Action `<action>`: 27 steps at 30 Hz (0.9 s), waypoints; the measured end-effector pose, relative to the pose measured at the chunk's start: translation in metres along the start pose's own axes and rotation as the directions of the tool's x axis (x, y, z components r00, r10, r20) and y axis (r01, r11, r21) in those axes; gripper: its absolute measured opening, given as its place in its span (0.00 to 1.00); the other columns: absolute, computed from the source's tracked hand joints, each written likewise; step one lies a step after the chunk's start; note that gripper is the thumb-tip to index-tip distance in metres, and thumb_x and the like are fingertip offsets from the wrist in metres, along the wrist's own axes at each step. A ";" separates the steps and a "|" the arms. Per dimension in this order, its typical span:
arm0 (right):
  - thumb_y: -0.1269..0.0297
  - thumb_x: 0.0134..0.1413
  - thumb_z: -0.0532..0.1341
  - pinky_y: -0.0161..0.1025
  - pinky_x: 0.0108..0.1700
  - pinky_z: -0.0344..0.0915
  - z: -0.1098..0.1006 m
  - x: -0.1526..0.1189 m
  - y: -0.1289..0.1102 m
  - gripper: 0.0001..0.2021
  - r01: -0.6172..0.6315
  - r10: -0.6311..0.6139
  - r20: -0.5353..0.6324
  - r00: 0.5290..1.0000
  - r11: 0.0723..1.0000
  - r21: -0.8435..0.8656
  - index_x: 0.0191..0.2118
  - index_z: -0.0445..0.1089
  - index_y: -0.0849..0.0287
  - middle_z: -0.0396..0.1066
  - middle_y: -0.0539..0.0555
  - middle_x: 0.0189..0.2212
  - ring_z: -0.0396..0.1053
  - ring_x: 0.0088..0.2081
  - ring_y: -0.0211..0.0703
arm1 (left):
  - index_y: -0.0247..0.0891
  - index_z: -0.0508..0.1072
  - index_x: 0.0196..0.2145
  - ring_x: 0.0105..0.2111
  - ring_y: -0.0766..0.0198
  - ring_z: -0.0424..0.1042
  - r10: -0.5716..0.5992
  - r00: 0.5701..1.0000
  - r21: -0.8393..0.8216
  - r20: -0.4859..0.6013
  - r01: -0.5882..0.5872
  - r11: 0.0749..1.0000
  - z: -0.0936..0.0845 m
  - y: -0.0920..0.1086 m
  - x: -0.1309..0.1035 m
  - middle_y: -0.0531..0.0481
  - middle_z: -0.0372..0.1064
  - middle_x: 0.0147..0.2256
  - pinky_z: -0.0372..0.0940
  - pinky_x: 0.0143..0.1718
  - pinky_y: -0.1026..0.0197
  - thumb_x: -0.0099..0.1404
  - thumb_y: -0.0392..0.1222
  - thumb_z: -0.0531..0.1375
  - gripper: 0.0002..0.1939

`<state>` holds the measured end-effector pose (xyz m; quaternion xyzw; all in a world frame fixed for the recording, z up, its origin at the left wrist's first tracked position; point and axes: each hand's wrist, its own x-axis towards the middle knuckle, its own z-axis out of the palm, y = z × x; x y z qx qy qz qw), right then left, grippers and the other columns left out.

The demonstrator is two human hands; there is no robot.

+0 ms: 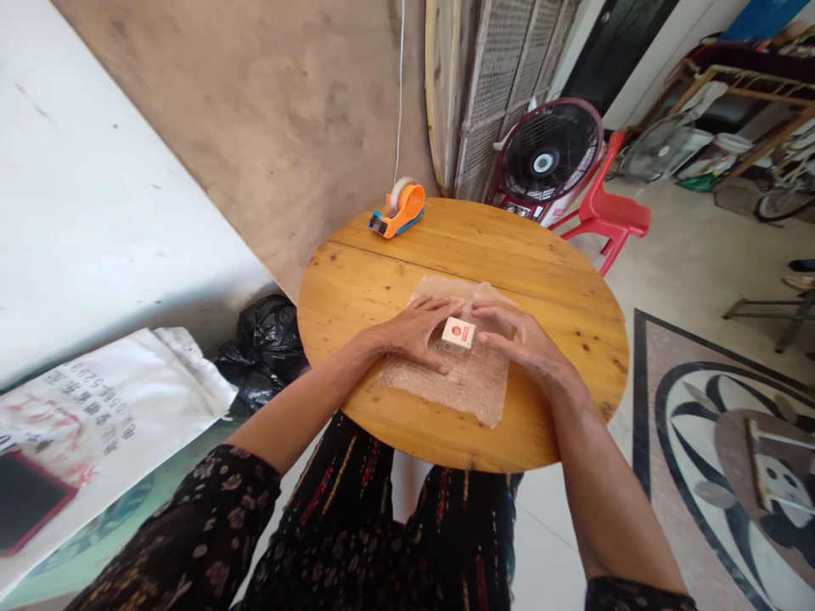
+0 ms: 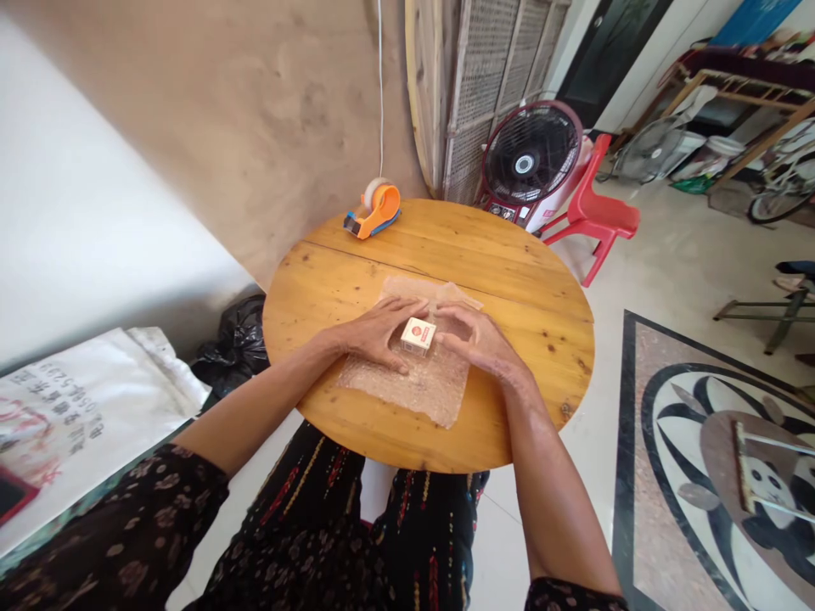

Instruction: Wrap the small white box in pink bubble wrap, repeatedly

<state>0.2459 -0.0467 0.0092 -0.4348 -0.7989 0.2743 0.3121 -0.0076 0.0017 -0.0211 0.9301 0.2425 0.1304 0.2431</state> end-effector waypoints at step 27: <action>0.54 0.47 0.70 0.56 0.58 0.64 -0.023 -0.019 0.009 0.19 -0.204 0.208 -0.106 0.972 0.978 0.043 0.45 0.73 0.52 0.74 0.55 0.50 0.71 0.51 0.53 | 0.34 0.48 0.69 0.70 0.39 0.39 -0.104 0.990 0.034 0.091 0.102 0.994 -0.003 0.003 0.003 0.32 0.42 0.70 0.39 0.68 0.39 0.50 0.68 0.66 0.60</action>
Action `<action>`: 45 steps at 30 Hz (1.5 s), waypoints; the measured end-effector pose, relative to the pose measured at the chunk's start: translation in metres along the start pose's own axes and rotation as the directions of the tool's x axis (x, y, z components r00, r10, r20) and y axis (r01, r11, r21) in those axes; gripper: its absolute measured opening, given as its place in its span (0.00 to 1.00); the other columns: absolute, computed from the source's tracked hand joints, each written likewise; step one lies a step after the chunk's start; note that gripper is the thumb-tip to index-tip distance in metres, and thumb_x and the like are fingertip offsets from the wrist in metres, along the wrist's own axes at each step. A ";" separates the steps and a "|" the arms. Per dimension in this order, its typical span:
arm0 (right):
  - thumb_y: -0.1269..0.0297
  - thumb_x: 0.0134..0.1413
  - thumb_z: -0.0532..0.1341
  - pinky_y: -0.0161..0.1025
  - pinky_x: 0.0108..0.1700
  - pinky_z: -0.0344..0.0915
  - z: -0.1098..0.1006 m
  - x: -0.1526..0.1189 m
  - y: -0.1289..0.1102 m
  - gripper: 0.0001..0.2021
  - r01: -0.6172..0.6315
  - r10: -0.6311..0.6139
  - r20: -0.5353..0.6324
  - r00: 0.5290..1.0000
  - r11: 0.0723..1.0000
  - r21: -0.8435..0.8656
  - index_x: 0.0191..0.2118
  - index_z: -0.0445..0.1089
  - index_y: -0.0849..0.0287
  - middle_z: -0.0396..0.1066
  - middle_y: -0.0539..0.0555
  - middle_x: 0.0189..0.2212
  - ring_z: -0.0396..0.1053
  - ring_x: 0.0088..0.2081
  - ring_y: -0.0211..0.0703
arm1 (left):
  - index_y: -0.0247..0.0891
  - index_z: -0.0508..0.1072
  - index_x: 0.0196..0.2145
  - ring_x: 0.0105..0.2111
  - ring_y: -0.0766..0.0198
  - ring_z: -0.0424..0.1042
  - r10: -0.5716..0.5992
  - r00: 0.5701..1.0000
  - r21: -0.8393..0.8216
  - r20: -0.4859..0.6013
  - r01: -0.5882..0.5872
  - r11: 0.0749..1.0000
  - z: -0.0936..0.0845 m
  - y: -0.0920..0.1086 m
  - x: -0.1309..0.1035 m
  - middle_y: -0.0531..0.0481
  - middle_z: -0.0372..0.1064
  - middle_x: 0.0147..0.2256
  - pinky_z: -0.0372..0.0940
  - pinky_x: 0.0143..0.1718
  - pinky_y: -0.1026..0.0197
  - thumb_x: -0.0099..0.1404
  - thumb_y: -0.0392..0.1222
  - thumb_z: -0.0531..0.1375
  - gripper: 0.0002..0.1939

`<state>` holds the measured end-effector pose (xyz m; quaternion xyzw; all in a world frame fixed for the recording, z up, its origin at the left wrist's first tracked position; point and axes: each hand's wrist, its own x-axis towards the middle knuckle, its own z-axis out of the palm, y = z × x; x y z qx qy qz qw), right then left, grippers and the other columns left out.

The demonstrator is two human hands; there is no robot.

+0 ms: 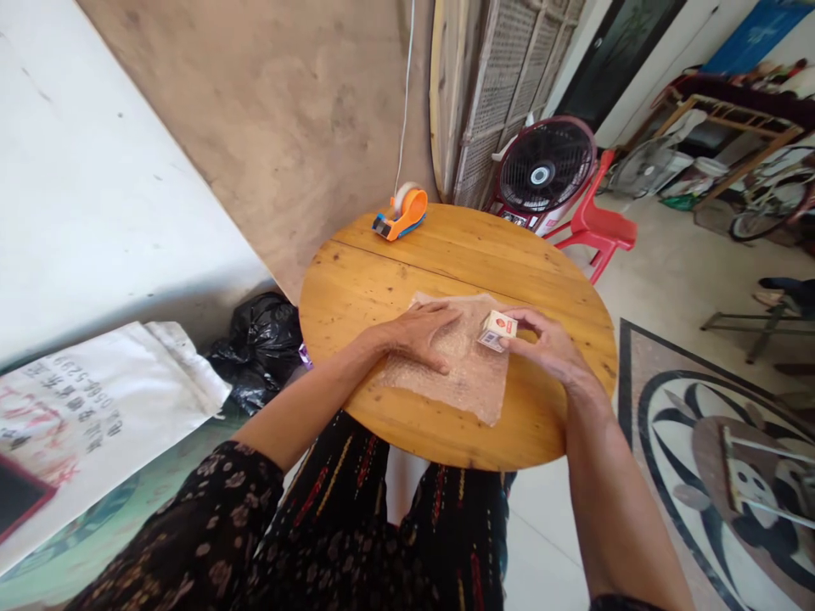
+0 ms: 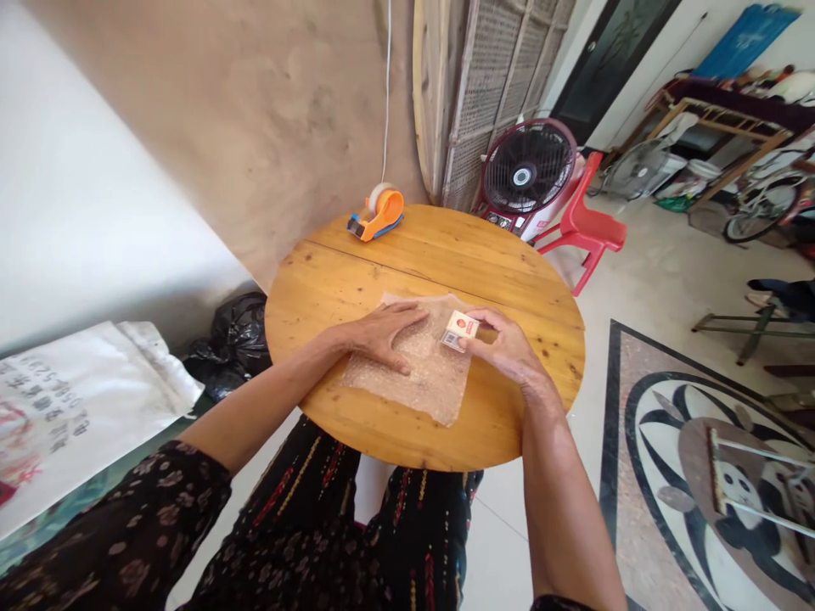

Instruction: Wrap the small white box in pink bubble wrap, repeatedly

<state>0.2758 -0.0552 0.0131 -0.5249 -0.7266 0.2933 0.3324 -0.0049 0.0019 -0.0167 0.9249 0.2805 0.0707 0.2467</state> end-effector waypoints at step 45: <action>0.64 0.63 0.50 0.54 0.62 0.56 0.077 0.025 -0.019 0.23 0.049 -0.053 0.011 0.999 0.794 -0.606 0.60 0.65 0.67 0.66 0.66 0.60 0.61 0.60 0.56 | 0.36 0.46 0.70 0.70 0.43 0.41 0.087 0.994 0.039 -0.061 -0.085 0.996 0.004 -0.008 0.001 0.35 0.42 0.70 0.37 0.69 0.43 0.50 0.69 0.65 0.61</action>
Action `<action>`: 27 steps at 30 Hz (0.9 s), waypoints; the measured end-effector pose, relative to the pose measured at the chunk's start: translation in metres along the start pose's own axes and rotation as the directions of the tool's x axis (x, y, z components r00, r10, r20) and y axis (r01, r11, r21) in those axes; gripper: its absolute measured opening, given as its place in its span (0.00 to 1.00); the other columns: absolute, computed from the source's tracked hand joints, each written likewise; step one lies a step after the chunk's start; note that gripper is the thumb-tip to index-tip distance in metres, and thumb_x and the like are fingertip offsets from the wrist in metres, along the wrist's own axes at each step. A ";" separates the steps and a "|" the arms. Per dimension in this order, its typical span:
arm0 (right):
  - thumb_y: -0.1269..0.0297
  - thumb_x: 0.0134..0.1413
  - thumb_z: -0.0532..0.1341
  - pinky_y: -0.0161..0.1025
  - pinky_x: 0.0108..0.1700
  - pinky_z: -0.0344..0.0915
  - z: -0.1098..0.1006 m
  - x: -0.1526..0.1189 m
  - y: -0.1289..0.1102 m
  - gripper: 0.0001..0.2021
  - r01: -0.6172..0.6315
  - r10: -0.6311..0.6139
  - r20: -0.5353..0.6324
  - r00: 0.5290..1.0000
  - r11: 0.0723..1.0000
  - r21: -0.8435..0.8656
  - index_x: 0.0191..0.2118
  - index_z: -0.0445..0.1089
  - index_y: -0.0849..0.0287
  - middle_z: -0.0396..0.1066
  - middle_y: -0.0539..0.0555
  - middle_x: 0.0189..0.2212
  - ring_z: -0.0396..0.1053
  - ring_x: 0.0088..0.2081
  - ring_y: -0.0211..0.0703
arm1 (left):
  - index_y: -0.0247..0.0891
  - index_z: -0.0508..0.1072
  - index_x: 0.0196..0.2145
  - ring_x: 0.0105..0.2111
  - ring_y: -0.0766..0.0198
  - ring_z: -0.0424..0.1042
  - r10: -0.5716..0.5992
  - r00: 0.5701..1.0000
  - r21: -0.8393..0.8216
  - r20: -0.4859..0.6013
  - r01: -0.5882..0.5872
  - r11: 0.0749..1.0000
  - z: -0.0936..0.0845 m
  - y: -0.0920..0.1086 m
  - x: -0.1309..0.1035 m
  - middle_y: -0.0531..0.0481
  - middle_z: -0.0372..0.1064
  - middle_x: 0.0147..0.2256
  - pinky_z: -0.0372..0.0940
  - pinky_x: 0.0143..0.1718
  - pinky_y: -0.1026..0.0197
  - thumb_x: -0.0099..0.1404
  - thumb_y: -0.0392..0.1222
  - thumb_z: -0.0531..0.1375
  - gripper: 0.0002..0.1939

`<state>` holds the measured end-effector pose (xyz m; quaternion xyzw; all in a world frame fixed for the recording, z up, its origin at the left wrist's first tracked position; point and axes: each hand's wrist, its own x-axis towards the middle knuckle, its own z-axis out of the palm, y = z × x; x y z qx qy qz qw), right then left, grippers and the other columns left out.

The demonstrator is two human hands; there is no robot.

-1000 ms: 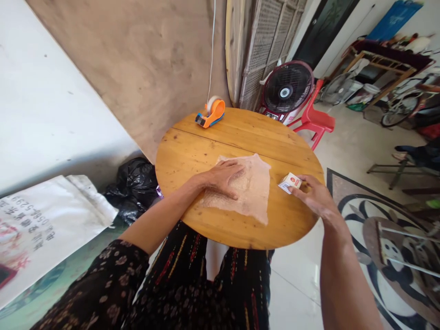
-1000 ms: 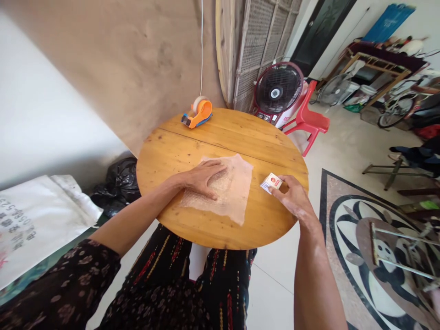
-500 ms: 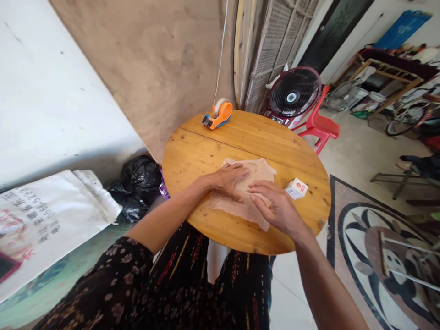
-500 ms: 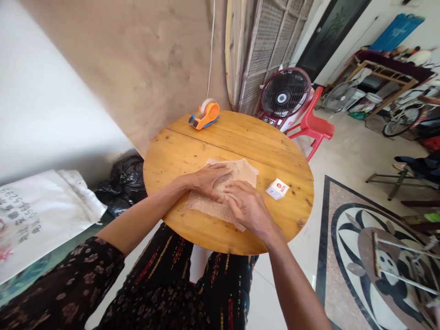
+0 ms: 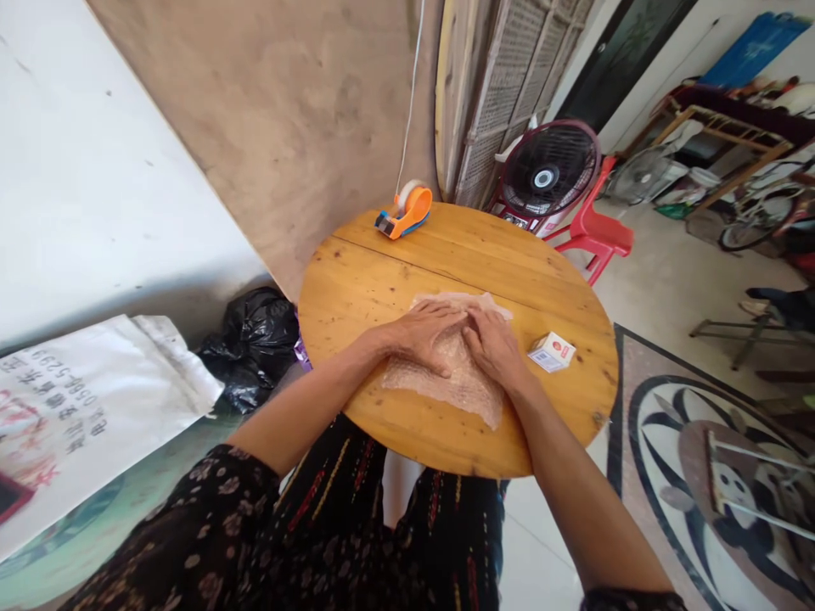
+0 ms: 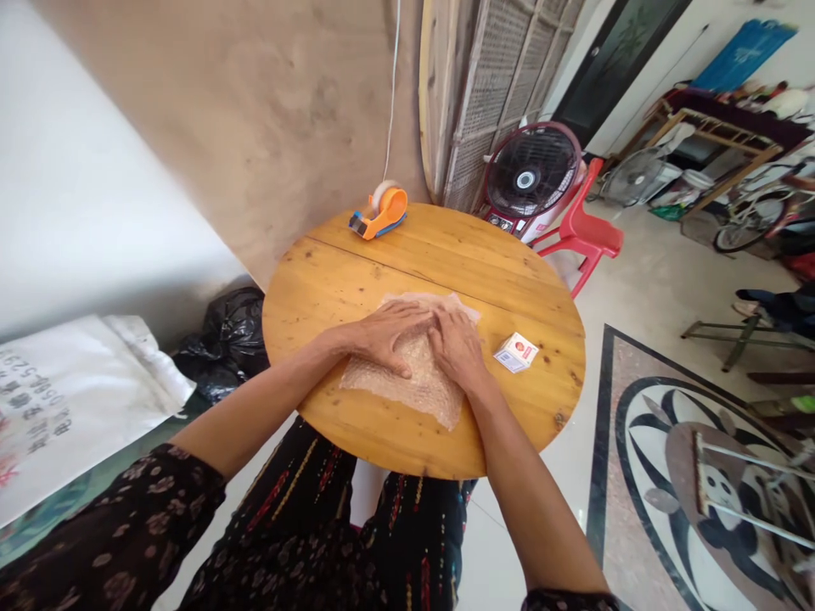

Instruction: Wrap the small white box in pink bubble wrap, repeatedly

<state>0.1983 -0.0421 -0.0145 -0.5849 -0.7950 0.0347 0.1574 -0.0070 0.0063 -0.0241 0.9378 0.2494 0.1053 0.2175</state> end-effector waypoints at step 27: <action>0.45 0.65 0.49 0.55 0.60 0.53 0.000 -0.007 0.001 0.31 -0.214 0.214 -0.027 0.976 0.942 -0.259 0.64 0.59 0.61 0.56 0.67 0.66 0.55 0.64 0.62 | 0.36 0.58 0.64 0.67 0.42 0.48 -0.317 0.926 0.264 -0.203 0.364 0.893 -0.003 0.000 -0.011 0.36 0.51 0.67 0.43 0.66 0.40 0.66 0.66 0.51 0.39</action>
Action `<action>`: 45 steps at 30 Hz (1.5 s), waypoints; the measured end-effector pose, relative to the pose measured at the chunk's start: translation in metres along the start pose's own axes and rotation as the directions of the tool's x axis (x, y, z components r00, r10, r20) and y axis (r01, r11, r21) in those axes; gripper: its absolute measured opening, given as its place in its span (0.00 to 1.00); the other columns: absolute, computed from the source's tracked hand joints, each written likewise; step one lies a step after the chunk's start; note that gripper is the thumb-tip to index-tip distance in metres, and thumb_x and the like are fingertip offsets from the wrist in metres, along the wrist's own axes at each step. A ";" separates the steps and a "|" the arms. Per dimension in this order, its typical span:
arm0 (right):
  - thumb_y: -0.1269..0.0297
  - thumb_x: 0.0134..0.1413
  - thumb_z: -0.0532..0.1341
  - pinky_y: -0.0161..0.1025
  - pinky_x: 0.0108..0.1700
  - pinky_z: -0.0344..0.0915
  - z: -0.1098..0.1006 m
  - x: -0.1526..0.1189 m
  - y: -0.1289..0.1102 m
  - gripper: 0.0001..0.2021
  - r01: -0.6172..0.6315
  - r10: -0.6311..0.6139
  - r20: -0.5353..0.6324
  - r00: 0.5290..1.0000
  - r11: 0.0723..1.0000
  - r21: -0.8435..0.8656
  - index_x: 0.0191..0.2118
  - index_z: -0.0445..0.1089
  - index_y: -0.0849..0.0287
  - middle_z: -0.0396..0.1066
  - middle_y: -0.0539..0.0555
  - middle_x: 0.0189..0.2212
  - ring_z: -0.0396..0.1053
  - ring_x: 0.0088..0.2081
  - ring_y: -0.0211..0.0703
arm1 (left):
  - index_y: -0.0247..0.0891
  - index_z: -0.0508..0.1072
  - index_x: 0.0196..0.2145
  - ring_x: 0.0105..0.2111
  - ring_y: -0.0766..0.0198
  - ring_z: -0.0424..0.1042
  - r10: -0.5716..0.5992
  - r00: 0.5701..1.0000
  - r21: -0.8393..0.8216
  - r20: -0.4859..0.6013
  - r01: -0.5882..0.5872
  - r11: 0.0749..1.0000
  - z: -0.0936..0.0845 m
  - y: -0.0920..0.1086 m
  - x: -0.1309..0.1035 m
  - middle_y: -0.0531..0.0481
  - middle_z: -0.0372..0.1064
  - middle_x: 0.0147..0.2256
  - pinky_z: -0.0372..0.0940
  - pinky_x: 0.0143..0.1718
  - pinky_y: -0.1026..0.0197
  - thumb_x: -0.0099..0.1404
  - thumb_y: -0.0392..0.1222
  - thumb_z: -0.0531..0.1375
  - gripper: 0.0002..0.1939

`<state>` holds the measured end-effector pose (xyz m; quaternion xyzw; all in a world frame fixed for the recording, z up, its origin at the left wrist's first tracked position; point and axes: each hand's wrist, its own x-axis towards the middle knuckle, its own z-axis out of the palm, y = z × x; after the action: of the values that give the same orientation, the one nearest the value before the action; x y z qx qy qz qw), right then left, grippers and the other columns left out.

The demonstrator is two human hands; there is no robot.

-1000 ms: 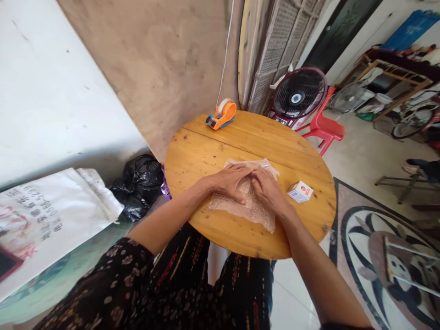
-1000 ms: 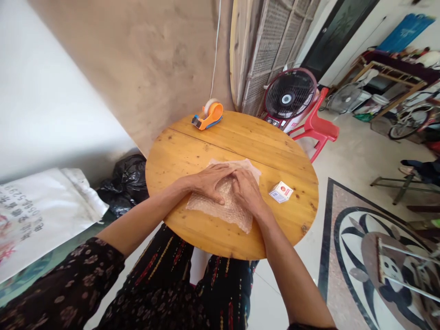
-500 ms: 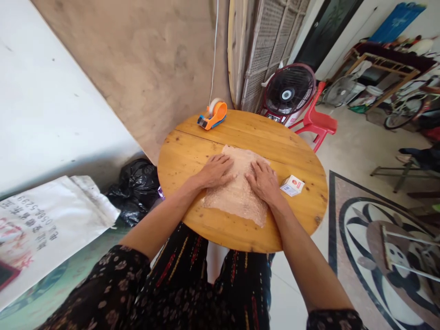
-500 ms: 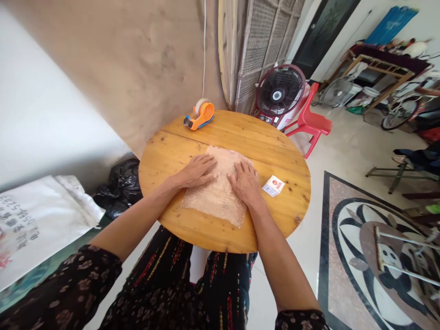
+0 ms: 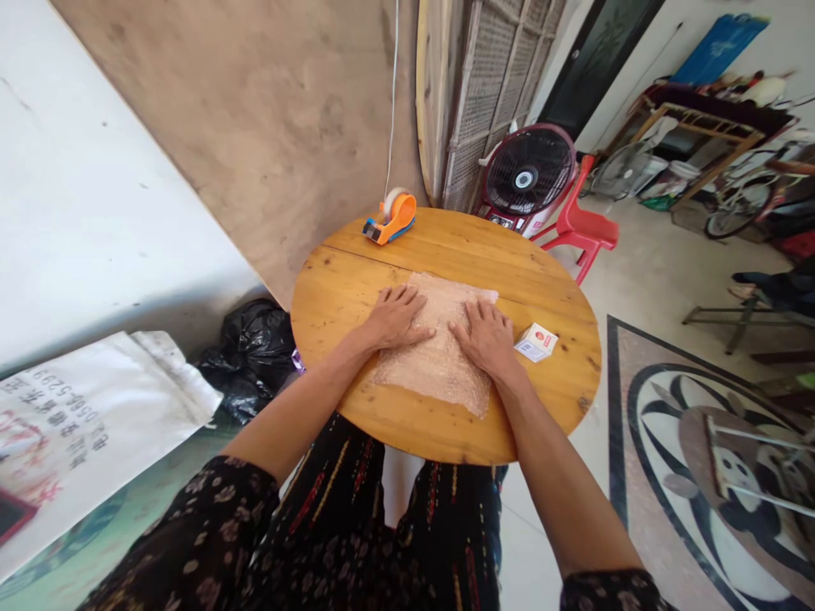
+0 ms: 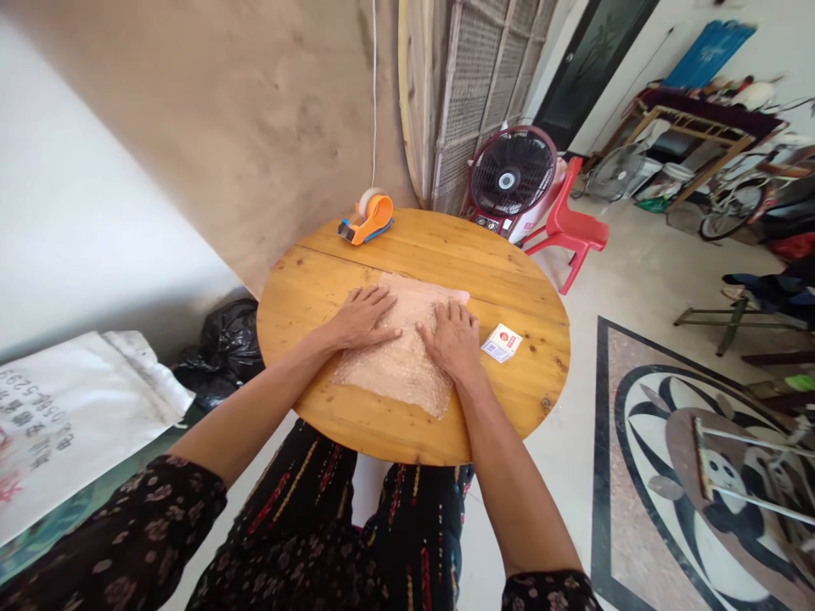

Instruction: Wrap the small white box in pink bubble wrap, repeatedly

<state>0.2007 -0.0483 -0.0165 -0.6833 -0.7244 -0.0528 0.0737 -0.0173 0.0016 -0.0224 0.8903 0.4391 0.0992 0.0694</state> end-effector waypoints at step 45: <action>0.51 0.67 0.45 0.59 0.61 0.52 0.005 0.008 0.005 0.28 -0.081 0.081 -0.005 0.997 0.997 0.017 0.66 0.59 0.59 0.57 0.64 0.67 0.52 0.65 0.63 | 0.40 0.70 0.55 0.64 0.49 0.57 0.157 0.983 -0.007 -0.098 -0.159 0.987 0.000 -0.001 0.003 0.44 0.61 0.63 0.52 0.63 0.46 0.68 0.41 0.49 0.21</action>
<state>0.2047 -0.0391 -0.0197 -0.7114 -0.6963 -0.0456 0.0833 -0.0162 0.0049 -0.0217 0.9158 0.3692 0.1508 0.0467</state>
